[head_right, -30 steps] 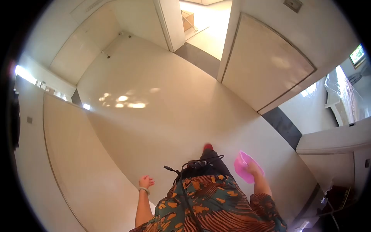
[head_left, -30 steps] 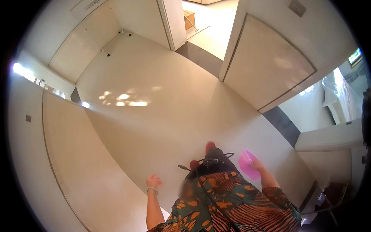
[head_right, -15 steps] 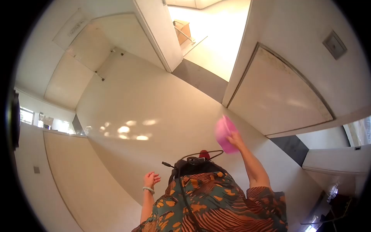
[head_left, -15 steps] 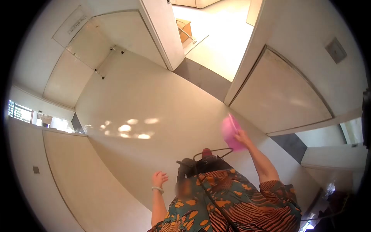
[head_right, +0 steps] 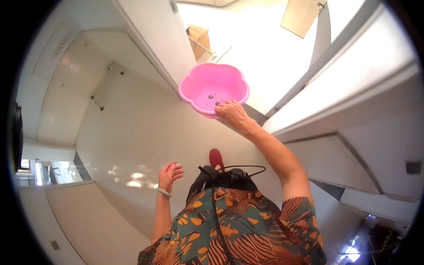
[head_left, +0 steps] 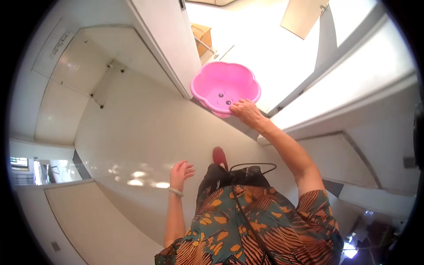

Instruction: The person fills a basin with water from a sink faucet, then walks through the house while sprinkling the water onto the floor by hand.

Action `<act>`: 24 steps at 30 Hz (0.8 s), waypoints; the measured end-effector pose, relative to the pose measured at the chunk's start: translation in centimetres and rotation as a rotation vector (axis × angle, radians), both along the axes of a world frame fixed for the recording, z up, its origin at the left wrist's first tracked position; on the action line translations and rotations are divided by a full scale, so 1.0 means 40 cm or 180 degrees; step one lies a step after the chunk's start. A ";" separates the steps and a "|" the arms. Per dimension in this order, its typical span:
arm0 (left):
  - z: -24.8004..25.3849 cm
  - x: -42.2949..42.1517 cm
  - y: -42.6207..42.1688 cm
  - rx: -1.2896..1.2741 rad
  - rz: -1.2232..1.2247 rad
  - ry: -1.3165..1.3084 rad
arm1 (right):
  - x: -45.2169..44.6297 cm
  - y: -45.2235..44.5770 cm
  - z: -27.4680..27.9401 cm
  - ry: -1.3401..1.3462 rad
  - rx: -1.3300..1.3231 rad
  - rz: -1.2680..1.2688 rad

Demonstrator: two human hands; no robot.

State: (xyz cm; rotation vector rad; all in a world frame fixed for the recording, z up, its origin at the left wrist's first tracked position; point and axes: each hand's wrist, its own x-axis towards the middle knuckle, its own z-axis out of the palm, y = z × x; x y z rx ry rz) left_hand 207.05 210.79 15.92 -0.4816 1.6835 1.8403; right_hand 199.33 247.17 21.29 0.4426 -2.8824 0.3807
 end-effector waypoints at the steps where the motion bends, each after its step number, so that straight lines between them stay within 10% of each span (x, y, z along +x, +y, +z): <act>1: 0.022 -0.109 0.043 0.0080 -0.0205 0.0136 | -0.071 0.022 0.013 -0.0072 0.0124 -0.0018; 13: 0.110 -0.808 0.714 0.1215 -0.1386 -0.0747 | -0.461 0.339 -0.075 -0.0320 0.0547 0.0261; 24: 0.097 -1.331 1.142 0.1131 -0.0436 -0.0587 | -0.986 0.703 0.001 0.0193 0.0522 0.0465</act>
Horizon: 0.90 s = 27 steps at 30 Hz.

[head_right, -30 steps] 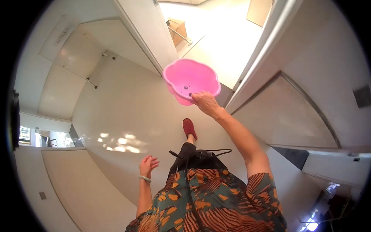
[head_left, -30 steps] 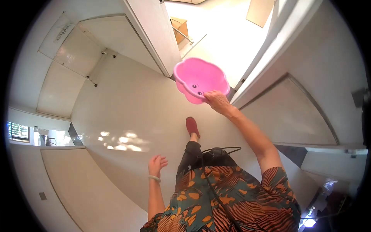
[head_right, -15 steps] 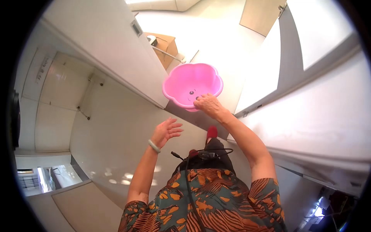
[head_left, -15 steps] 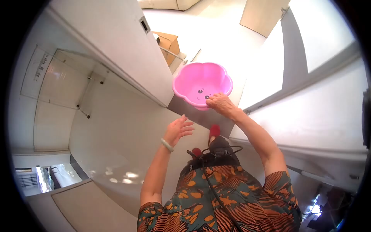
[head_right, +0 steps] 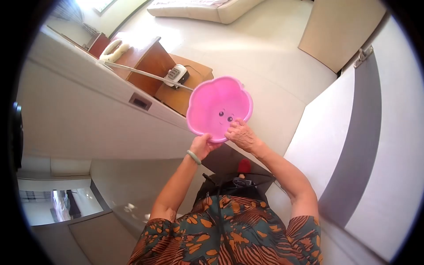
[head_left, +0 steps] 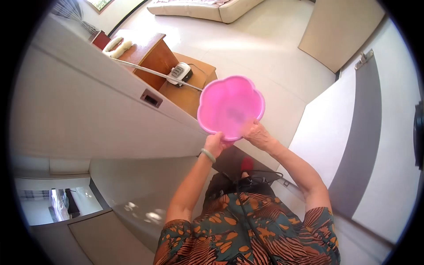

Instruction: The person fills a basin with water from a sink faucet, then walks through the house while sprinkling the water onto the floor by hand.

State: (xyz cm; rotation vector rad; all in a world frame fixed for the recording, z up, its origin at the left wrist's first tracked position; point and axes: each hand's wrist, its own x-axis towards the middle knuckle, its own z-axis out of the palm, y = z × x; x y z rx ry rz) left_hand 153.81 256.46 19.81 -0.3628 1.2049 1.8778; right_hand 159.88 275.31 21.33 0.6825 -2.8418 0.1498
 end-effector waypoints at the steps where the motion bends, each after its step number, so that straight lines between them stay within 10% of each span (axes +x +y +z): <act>1: -0.010 -0.057 0.021 -0.0058 0.0009 0.0147 | -0.039 0.031 0.017 0.0198 -0.0212 -0.0002; 6: 0.018 -0.377 0.145 0.0155 0.1019 0.0821 | -0.129 0.187 0.061 0.0213 -0.1006 -0.0947; 14: -0.028 -1.133 0.076 0.0247 0.2328 0.1780 | -0.048 0.501 -0.267 -0.1268 -0.1562 -0.1936; 21: -0.361 -0.881 -0.262 -0.0555 0.2924 0.1716 | 0.657 0.447 -0.743 -0.2460 -0.1506 -0.3211; 27: -0.371 -1.043 -0.339 -0.0700 0.2821 0.1680 | 0.535 0.473 -0.713 -0.3321 -0.1825 -0.3482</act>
